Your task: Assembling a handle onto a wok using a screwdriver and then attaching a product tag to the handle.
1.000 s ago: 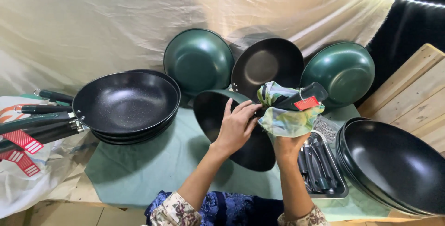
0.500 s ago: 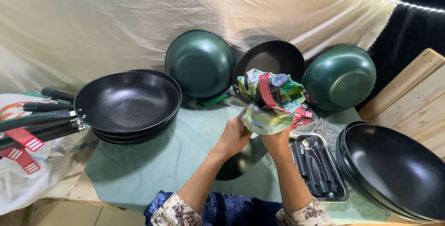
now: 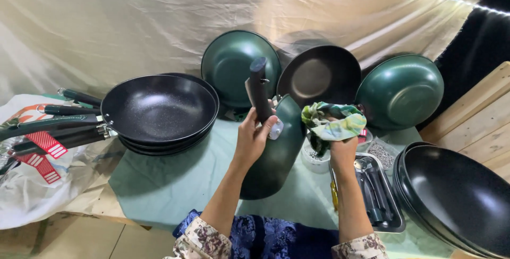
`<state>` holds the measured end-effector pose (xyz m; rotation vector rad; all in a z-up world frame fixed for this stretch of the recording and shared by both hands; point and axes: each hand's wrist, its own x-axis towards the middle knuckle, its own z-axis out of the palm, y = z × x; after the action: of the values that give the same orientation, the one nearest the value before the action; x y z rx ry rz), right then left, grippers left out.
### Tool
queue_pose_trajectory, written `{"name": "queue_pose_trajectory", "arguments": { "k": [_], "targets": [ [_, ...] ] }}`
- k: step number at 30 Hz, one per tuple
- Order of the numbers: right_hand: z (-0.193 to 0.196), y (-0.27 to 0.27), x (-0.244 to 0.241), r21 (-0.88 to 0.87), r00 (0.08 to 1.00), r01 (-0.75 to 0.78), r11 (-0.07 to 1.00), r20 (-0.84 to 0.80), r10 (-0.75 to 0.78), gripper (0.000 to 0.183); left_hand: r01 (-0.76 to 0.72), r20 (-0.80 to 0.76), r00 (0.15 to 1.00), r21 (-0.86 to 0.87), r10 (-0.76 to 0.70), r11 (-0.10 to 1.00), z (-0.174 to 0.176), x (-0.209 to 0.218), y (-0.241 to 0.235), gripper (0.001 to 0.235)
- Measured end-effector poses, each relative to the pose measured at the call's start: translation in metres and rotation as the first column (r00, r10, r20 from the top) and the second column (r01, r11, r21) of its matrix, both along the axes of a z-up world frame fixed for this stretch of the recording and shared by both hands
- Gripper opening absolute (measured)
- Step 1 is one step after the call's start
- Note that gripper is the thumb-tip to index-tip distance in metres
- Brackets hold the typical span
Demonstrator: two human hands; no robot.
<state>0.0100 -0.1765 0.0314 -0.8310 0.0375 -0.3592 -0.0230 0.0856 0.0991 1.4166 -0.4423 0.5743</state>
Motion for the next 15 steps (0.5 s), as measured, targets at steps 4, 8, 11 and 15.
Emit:
{"name": "queue_pose_trajectory", "arguments": {
  "k": [4,8,11,15],
  "targets": [
    [0.013,0.005,0.005,0.038,1.000,-0.015,0.999,0.023,0.014,0.032,-0.061,-0.153,0.987,-0.097,0.045,0.993,-0.002,0.008,0.010,0.038],
    [0.075,0.069,-0.023,0.016,0.989,-0.121,0.993,0.085,0.119,0.048,-0.126,-0.163,0.981,-0.124,0.105,0.984,0.001,0.005,0.015,0.038],
    [0.074,0.091,-0.012,-0.338,0.999,0.003,0.941,0.049,0.014,0.033,-0.133,-0.205,0.975,-0.202,0.091,0.970,-0.009,0.002,0.017,0.037],
    [0.089,0.122,-0.004,-0.833,0.967,0.215,0.510,0.108,-0.231,0.022,-0.146,-0.160,0.982,-0.283,0.103,0.948,-0.018,0.001,0.020,0.035]
  ]
}}
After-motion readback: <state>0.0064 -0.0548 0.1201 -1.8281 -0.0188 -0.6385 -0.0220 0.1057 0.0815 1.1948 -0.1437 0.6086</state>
